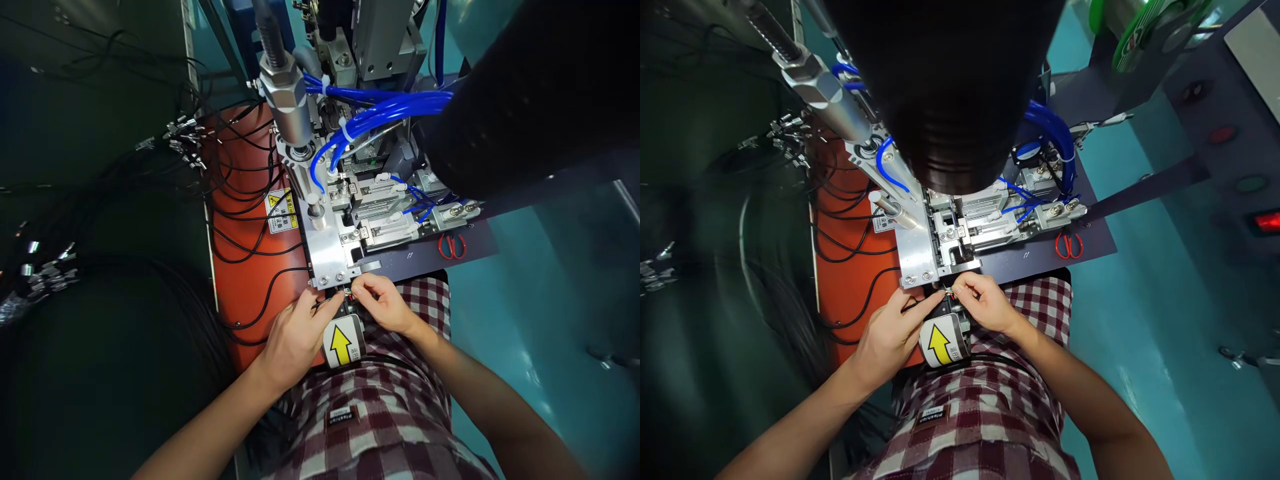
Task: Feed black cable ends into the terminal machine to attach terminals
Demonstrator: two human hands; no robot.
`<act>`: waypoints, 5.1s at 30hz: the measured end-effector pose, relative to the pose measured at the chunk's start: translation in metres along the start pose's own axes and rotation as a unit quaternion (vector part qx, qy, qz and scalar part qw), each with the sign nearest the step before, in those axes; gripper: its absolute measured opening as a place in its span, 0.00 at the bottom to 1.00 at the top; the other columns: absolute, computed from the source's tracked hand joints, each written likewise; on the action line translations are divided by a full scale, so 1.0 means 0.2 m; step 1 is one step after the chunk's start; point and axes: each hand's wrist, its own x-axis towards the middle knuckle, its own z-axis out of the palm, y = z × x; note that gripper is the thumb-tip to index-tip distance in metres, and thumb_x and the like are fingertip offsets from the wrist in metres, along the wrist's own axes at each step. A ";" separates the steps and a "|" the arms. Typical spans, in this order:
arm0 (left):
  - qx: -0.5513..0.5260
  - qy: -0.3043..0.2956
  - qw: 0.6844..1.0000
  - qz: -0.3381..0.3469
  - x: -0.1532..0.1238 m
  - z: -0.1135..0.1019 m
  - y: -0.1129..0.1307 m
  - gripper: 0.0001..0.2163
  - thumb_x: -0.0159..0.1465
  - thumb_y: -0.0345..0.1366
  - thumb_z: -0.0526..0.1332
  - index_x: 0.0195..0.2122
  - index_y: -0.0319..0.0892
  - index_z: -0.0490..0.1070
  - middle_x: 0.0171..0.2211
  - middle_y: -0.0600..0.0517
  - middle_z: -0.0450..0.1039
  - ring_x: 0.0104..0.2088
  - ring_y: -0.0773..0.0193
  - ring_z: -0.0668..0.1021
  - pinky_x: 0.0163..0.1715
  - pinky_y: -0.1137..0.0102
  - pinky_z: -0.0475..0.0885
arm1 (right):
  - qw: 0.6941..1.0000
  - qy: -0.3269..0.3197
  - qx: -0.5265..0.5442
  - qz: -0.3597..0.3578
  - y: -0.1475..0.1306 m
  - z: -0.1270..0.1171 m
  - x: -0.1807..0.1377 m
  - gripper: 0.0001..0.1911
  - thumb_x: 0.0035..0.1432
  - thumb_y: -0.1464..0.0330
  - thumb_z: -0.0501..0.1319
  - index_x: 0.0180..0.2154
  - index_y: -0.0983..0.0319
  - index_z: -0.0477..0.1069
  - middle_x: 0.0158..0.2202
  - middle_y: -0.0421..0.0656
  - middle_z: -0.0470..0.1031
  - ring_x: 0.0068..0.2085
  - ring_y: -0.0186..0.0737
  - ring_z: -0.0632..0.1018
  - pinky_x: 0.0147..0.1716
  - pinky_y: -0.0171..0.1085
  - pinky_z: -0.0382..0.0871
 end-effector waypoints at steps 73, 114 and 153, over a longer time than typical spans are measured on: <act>0.048 0.015 0.998 0.046 0.02 -0.03 0.01 0.15 0.62 0.22 0.53 0.48 0.34 0.70 0.36 0.44 0.71 0.36 0.58 0.74 0.33 0.66 0.74 | 0.997 0.010 -0.042 0.071 -0.07 0.00 -0.01 0.14 0.64 0.66 0.54 0.25 0.61 0.62 0.22 0.35 0.56 0.25 0.32 0.59 0.25 0.33 0.55; 0.097 0.015 0.995 0.030 0.02 -0.04 0.03 0.12 0.64 0.25 0.52 0.45 0.36 0.72 0.35 0.45 0.71 0.34 0.58 0.72 0.31 0.65 0.70 | 0.995 -0.012 0.033 0.092 -0.04 0.00 0.00 0.14 0.63 0.64 0.54 0.26 0.62 0.63 0.24 0.37 0.60 0.26 0.33 0.62 0.26 0.33 0.57; 0.030 -0.027 0.999 -0.033 -0.01 0.02 0.05 0.17 0.65 0.26 0.52 0.53 0.39 0.69 0.39 0.45 0.69 0.38 0.58 0.71 0.36 0.66 0.72 | 0.952 0.074 -0.294 -0.046 -0.20 0.02 -0.03 0.09 0.64 0.66 0.56 0.41 0.61 0.73 0.33 0.44 0.78 0.32 0.40 0.75 0.37 0.38 0.64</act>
